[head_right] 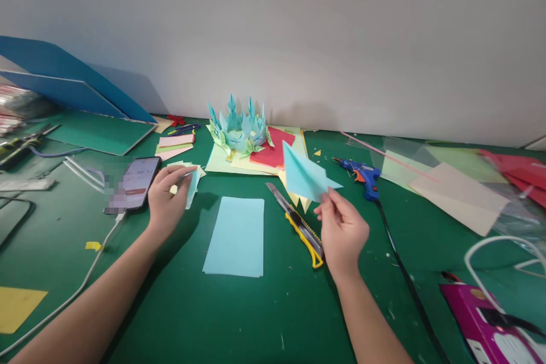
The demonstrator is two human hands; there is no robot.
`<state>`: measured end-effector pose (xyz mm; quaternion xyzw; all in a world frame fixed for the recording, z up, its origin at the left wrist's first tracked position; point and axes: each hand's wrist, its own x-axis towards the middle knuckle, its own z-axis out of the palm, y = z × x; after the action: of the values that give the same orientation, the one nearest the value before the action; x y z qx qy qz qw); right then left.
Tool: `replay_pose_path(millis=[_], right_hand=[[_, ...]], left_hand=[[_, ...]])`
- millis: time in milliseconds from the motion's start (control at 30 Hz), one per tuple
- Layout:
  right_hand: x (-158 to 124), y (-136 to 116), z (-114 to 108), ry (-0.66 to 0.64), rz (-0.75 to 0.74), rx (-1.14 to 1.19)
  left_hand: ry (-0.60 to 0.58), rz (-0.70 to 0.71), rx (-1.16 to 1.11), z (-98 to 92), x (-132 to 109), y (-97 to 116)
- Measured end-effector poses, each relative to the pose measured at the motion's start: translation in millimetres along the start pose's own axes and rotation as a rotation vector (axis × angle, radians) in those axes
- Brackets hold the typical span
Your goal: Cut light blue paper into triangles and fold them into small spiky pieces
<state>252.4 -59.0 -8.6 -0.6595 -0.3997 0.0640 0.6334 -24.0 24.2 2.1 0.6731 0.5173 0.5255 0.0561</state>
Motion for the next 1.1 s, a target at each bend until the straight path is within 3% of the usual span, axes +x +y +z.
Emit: replay_pose_path(millis=[100,233,400,633,733,867,933,1033,1100], right_hand=[[10.7,7.0,-3.3,0.086,0.048,-0.078],[19.6,19.7,-6.7,0.075,0.081,-0.181],[19.6,29.1,-4.8,-0.062,0.080,-0.420],[16.4,32.9,2.3,-0.216,-0.030,-0.429],[19.2,32.5,0.9,-0.147,-0.194,-0.430],[16.5,18.9,-3.3,-0.010,-0.406,-0.345],[9.9,8.3,-3.3,-0.141,-0.518,-0.247],[-3.4,-6.1,0.8,-0.580,-0.730,-0.232],[-11.8,-12.3,4.9,-0.777,-0.799,-0.245]], left_hand=[[0.016,0.103,0.252,-4.3,1.9,-5.0],[-0.108,0.073,0.477,-1.9,-1.1,-11.2],[-0.277,0.122,0.339,7.9,-8.3,-9.1],[-0.726,0.306,0.093,9.9,-19.3,9.5],[-0.838,0.317,0.116,9.2,-21.3,12.8],[-0.877,0.295,0.118,8.6,-21.0,13.6],[-0.872,0.280,0.112,8.5,-20.8,13.8],[-0.877,0.258,0.098,8.4,-20.6,14.9],[-0.876,0.246,0.084,8.4,-20.6,16.1]])
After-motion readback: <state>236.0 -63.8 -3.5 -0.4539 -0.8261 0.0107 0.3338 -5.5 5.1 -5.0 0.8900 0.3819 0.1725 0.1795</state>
